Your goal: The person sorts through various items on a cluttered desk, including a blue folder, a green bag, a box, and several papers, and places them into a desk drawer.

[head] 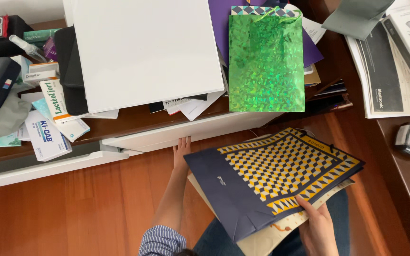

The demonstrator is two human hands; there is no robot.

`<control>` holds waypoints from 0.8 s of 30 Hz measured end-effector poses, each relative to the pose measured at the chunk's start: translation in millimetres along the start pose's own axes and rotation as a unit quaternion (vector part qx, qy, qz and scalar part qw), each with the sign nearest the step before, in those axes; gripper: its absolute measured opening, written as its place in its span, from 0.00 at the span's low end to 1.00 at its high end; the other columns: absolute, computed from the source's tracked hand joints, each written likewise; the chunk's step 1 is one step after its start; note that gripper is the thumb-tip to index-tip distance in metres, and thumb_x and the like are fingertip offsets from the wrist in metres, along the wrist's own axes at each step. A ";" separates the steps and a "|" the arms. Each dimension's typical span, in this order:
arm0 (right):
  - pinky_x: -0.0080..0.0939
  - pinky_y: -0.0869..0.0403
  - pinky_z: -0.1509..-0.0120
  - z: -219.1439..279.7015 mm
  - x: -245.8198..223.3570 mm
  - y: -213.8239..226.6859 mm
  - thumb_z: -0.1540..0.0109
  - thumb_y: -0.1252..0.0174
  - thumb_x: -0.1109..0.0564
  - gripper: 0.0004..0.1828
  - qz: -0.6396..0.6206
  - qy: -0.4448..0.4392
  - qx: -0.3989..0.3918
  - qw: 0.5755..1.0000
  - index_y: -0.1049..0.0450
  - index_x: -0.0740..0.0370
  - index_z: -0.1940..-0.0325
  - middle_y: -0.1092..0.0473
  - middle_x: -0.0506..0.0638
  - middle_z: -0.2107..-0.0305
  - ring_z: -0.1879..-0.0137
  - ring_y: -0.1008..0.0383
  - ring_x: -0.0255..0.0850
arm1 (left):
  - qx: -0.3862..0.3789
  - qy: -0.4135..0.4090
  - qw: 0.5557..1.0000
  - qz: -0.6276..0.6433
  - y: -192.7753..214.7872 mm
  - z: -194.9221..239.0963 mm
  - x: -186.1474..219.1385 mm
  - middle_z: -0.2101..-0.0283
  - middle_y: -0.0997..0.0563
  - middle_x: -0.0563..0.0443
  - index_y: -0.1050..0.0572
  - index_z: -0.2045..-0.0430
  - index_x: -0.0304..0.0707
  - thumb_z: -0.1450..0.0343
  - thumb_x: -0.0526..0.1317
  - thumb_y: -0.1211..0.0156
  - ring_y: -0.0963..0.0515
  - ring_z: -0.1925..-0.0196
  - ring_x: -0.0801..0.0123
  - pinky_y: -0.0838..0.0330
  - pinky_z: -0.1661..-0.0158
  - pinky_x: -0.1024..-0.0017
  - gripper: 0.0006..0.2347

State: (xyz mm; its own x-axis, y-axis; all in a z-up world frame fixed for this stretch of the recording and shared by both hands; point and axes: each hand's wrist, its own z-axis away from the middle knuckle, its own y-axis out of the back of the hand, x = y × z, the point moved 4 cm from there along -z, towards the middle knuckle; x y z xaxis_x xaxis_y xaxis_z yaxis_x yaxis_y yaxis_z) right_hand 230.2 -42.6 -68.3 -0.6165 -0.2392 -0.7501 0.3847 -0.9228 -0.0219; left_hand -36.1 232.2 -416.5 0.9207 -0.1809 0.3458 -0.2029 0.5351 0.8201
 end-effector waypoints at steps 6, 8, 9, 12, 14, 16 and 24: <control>0.44 0.26 0.36 12.9 -11.0 -23.9 0.36 0.50 0.67 0.23 -0.002 0.024 0.008 1.000 0.37 0.62 0.36 0.29 0.56 0.42 0.40 0.27 0.45 | 0.076 -0.046 0.996 -0.023 -21.3 -15.5 -15.3 0.23 0.50 0.53 0.47 0.27 0.46 0.26 0.50 0.51 0.54 0.21 0.55 0.48 0.34 0.39 0.29; 0.46 0.26 0.34 29.2 -22.0 -29.3 0.35 0.52 0.66 0.23 0.005 0.030 0.000 1.000 0.39 0.62 0.34 0.30 0.56 0.40 0.39 0.28 0.46 | 0.042 -0.036 0.998 -0.019 -0.1 6.6 -0.2 0.23 0.53 0.52 0.50 0.26 0.45 0.26 0.50 0.49 0.57 0.21 0.54 0.50 0.32 0.41 0.31; 0.48 0.27 0.33 38.2 -27.0 -31.8 0.34 0.54 0.65 0.24 0.013 0.034 -0.009 0.999 0.42 0.62 0.32 0.32 0.55 0.38 0.37 0.29 0.47 | 0.006 -0.025 1.000 -0.016 9.1 19.2 5.9 0.22 0.55 0.51 0.52 0.26 0.44 0.26 0.50 0.47 0.59 0.20 0.53 0.52 0.30 0.44 0.33; 0.49 0.25 0.36 35.6 -18.6 -9.6 0.35 0.51 0.64 0.25 0.008 0.039 -0.003 0.999 0.41 0.59 0.33 0.31 0.54 0.40 0.39 0.28 0.47 | 0.013 -0.037 0.999 -0.033 1.7 38.7 12.4 0.22 0.56 0.48 0.47 0.28 0.40 0.25 0.50 0.48 0.57 0.21 0.52 0.46 0.32 0.46 0.30; 0.48 0.25 0.35 50.9 -24.1 -7.0 0.34 0.51 0.64 0.25 0.013 0.026 -0.005 1.000 0.40 0.59 0.32 0.31 0.53 0.39 0.38 0.28 0.46 | -0.001 -0.035 0.999 -0.019 -10.2 49.8 10.7 0.21 0.56 0.47 0.51 0.27 0.41 0.25 0.50 0.51 0.57 0.20 0.53 0.45 0.32 0.50 0.31; 0.46 0.26 0.34 53.4 -16.9 -0.7 0.34 0.51 0.64 0.25 0.017 0.012 -0.009 1.000 0.40 0.59 0.32 0.31 0.51 0.38 0.37 0.28 0.45 | -0.013 -0.031 0.999 -0.006 -25.1 58.9 2.0 0.21 0.55 0.46 0.56 0.25 0.41 0.25 0.50 0.53 0.57 0.20 0.54 0.44 0.32 0.53 0.33; 0.39 0.27 0.34 34.7 17.9 6.5 0.36 0.51 0.68 0.23 -0.054 0.080 -0.137 0.986 0.36 0.63 0.35 0.29 0.55 0.41 0.38 0.27 0.43 | -0.095 -0.051 0.989 0.096 -34.9 141.8 6.1 0.24 0.51 0.51 0.48 0.26 0.51 0.26 0.45 0.45 0.48 0.23 0.60 0.39 0.34 0.55 0.30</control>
State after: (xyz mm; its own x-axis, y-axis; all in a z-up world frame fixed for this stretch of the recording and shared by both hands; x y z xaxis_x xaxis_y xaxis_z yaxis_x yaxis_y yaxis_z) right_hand 197.8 -63.4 -58.9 -0.5563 -0.0726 -0.8278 0.5074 -0.8186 -0.2692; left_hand -70.7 95.4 -378.4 0.8303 -0.1382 0.5399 -0.2957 0.7120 0.6369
